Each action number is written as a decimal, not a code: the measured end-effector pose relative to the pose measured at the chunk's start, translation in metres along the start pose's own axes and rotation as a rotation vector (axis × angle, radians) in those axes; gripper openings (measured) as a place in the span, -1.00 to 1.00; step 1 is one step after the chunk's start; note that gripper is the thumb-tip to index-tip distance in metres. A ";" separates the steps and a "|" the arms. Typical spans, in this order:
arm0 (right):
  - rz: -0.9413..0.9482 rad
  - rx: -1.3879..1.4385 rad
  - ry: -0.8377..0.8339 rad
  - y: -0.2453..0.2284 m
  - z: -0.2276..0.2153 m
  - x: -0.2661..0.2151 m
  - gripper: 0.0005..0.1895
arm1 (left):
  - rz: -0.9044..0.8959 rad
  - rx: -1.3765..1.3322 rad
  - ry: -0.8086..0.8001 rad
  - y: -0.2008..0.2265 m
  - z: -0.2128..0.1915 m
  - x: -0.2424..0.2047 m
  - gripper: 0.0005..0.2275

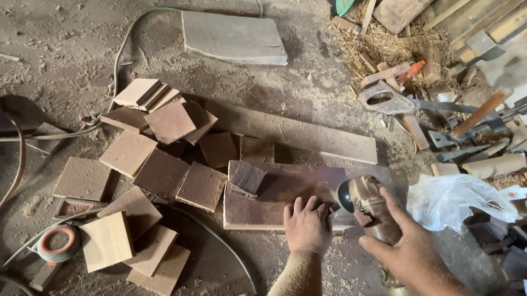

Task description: Sanding a wooden block using a hand-held angle grinder

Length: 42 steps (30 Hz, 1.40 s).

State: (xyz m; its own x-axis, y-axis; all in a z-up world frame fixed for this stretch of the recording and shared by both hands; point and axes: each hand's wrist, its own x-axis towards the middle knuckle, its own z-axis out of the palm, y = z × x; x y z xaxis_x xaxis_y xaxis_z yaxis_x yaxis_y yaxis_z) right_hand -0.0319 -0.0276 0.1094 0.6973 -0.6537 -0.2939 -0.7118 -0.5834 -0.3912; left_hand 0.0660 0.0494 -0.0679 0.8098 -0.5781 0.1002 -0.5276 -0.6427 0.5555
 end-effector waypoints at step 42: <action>-0.095 0.061 0.128 0.027 0.010 -0.003 0.13 | -0.019 -0.008 0.023 0.000 0.006 0.001 -0.77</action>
State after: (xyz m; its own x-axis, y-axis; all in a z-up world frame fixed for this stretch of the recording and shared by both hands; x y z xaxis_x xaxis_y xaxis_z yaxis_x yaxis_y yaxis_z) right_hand -0.0523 -0.0361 0.0913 0.7418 -0.6555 -0.1415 -0.6344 -0.6175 -0.4650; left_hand 0.0654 0.0459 -0.0733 0.8254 -0.5541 0.1084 -0.5101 -0.6495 0.5639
